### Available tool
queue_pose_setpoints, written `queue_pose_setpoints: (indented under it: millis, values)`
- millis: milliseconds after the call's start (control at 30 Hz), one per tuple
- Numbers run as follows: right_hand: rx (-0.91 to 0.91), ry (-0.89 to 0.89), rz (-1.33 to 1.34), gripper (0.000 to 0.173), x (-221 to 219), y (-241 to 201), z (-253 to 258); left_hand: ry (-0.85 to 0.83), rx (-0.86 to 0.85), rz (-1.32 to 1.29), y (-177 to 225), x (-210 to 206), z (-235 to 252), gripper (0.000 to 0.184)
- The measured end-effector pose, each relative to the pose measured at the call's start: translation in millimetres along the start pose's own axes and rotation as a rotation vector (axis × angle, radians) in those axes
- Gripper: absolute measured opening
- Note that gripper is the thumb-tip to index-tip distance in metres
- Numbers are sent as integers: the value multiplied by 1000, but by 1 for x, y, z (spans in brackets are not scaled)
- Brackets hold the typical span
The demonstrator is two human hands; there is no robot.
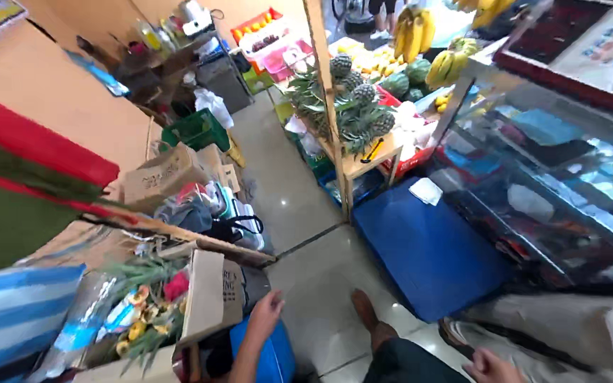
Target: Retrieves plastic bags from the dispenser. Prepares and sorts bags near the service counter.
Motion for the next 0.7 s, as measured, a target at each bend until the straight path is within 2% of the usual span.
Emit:
queue_pose_setpoints:
  millis: [67,100,133,200,267,300,333,367,433,467,533,600,667,700]
  values:
    - [112,-77,4,26,-21,-49,138,-25,102,-53,-5,29,20,39]
    - [170,-187,12,28,-38,-92,197,-45,138,-98,-12,36,26,37]
    - [257,-293,0,28,-49,-154,249,-57,152,-158,-17,41,32,36]
    - [484,-458,-60,29,-56,-307,331,-64,177,-295,-18,55,43,34]
    - [691,-519,-57,17,-62,-453,390,-79,224,-418,-11,80,53,33]
    - [770,-527,-8,14,-63,-515,419,-71,219,-464,-3,99,70,33]
    - [822,-554,55,18,-64,-566,447,-51,191,-495,7,120,95,31]
    - [849,-590,111,22,-66,-602,473,-19,144,-525,16,141,128,28]
    - [809,-593,186,24,-77,-637,527,28,69,-567,35,195,214,23]
    - [742,-544,156,26,-79,-636,561,30,24,-561,57,228,272,23]
    - [552,-461,49,22,-71,-607,620,6,-28,-444,117,305,375,26]
    - [401,-423,58,25,-52,-592,659,79,-83,-381,175,424,445,28]
    - [289,-310,147,23,-16,-603,695,243,-244,-559,224,540,497,19]
    - [233,-221,186,22,4,-617,717,271,-325,-661,246,590,523,15]
Point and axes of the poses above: each hand's wrist, its own z-axis towards the middle knuckle, its own x-axis out of the back of the hand, y = z × x, the point moved 4 cm from there along z, towards the middle knuckle, and after that the axes turned 13 degrees about x, right-handed, at the moved point
